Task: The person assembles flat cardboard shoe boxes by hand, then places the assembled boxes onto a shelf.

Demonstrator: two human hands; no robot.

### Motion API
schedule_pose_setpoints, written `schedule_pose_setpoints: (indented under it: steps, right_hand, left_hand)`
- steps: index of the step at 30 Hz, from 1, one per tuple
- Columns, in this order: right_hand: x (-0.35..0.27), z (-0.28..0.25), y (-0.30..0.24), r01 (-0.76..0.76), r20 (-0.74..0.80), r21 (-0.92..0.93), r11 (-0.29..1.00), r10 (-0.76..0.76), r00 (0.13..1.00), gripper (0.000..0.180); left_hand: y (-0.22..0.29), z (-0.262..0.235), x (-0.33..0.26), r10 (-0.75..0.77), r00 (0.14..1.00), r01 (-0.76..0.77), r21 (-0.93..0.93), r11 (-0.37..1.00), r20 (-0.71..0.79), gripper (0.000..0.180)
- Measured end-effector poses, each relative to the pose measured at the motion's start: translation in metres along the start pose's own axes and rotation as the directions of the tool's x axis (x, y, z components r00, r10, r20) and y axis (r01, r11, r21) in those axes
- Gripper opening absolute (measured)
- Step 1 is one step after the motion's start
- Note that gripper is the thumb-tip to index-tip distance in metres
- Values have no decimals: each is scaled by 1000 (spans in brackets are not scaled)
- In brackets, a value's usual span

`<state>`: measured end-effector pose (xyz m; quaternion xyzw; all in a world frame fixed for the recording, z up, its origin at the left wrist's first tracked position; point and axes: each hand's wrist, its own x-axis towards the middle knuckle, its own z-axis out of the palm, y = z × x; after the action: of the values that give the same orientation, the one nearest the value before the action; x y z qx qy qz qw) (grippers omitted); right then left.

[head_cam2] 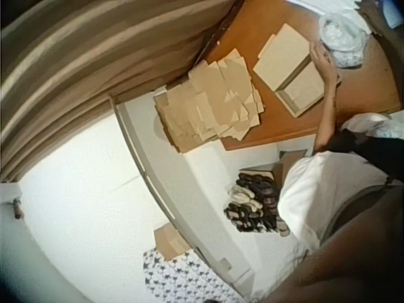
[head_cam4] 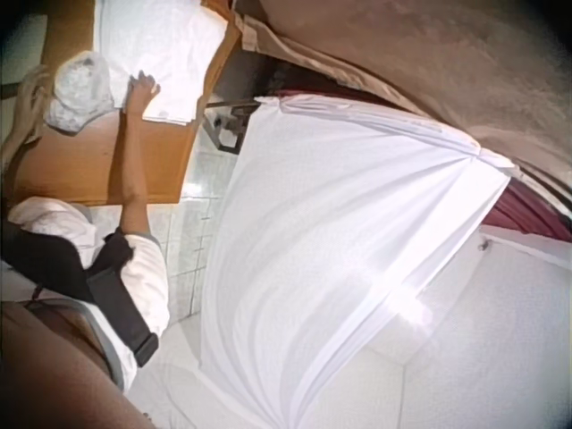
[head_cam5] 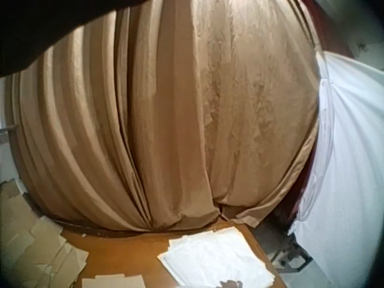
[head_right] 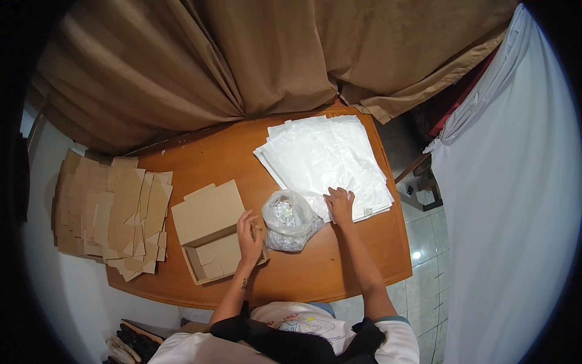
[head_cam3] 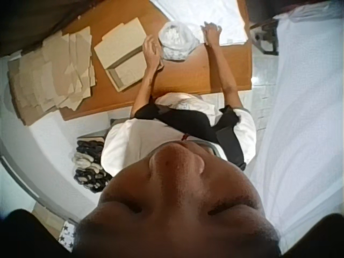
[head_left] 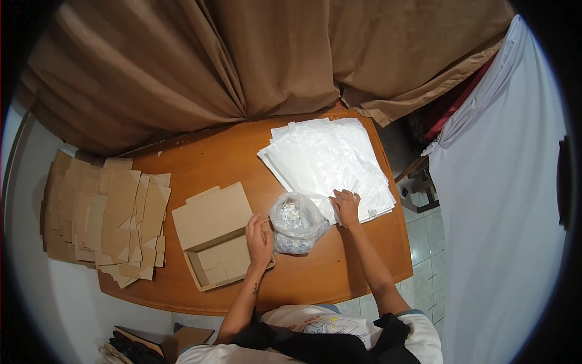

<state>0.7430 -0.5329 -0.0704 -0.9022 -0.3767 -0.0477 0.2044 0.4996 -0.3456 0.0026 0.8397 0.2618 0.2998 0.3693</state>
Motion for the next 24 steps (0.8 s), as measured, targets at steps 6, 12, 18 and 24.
schedule_pose_setpoints:
  steps: [6,12,18,24]
  right_hand:
    - [3,-43,-31,-175,30,269,947,173,984,18]
    - [-41,-93,-87,-232,-56,264,936,255,965,20]
    - [-84,-127,-135,-194,-103,317,928,237,966,21]
    - [-107,-152,-191,-70,-62,371,926,100,993,21]
  left_hand:
    - [-10,54,22,-190,936,313,-459,831,296,31]
    - [9,61,32,-441,601,797,-457,395,667,50]
    - [22,54,15,-371,520,849,-417,325,770,57]
    - [37,19,19,-341,434,899,-378,219,834,58]
